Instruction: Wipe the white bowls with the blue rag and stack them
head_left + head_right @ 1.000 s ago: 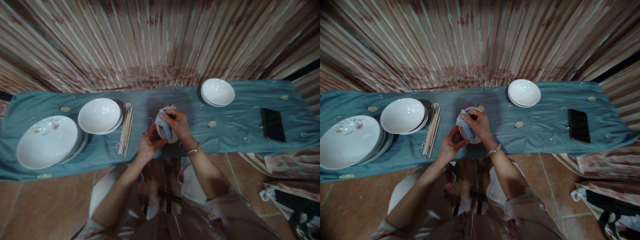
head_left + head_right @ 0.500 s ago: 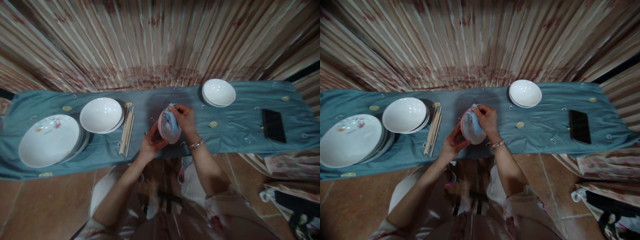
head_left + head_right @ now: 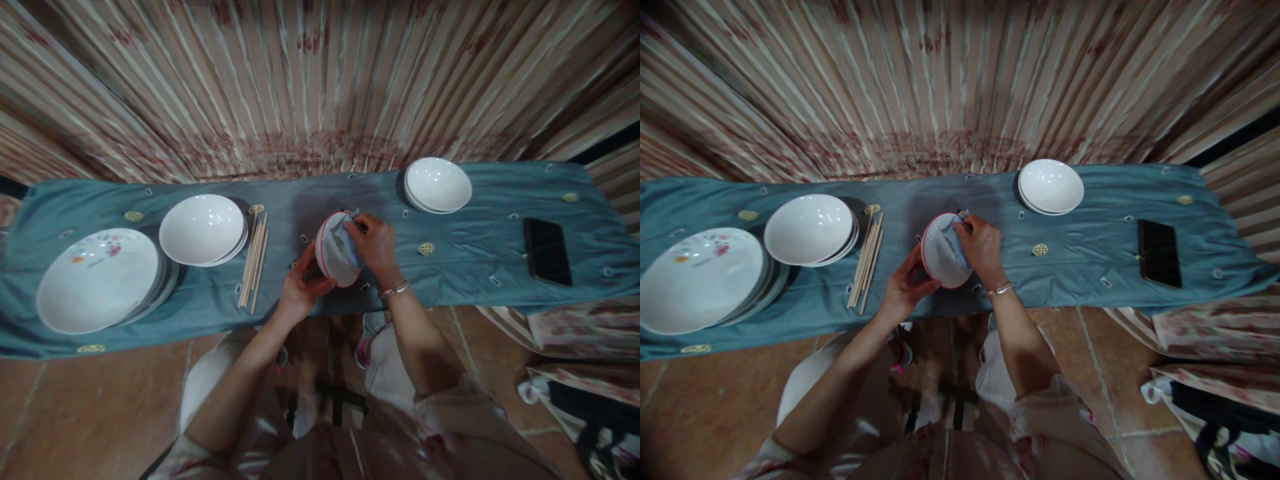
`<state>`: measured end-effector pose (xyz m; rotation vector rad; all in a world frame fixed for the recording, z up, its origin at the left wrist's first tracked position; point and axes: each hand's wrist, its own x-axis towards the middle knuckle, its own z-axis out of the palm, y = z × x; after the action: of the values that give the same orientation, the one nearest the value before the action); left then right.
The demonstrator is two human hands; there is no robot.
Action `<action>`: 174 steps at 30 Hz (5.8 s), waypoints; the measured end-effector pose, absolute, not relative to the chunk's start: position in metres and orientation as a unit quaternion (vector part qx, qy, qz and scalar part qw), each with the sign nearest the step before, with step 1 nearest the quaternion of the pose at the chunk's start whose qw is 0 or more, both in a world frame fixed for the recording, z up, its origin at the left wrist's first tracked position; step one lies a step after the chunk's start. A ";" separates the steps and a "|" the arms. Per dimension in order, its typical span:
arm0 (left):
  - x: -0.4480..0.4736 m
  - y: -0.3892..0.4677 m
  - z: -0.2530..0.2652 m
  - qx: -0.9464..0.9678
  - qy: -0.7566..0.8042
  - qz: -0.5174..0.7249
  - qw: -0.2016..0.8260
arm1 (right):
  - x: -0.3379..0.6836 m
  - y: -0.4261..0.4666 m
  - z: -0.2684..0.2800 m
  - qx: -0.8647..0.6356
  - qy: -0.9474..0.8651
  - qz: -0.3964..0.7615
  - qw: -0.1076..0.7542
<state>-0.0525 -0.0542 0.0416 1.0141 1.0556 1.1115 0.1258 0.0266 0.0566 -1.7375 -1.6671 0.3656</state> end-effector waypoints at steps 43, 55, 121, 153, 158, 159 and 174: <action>-0.057 -0.045 0.031 0.416 0.465 0.490 0.609 | 0.140 -0.004 0.068 -0.461 -0.757 0.431 0.173; -0.058 -0.046 0.033 0.424 0.454 0.493 0.610 | 0.116 -0.005 0.052 -0.438 -0.681 0.481 0.336; -0.054 -0.049 0.031 0.422 0.460 0.503 0.598 | 0.092 -0.015 0.063 -0.472 -0.720 0.228 0.454; -0.049 -0.050 0.037 0.421 0.473 0.503 0.589 | 0.141 0.005 0.032 -0.624 -0.731 0.111 0.254; -0.049 -0.050 0.038 0.412 0.471 0.501 0.598 | 0.141 -0.008 0.044 -0.630 -0.749 0.104 0.178; -0.049 -0.050 0.038 0.409 0.471 0.501 0.601 | 0.141 -0.011 0.046 -0.624 -0.755 0.101 0.175; -0.046 -0.056 0.041 0.377 0.471 0.512 0.611 | 0.160 -0.020 0.066 -0.452 -0.794 0.372 0.165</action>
<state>-0.0460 -0.0556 0.0411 0.8701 1.0862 1.1824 0.1597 -0.0201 0.0660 -1.2881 -2.2604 1.0599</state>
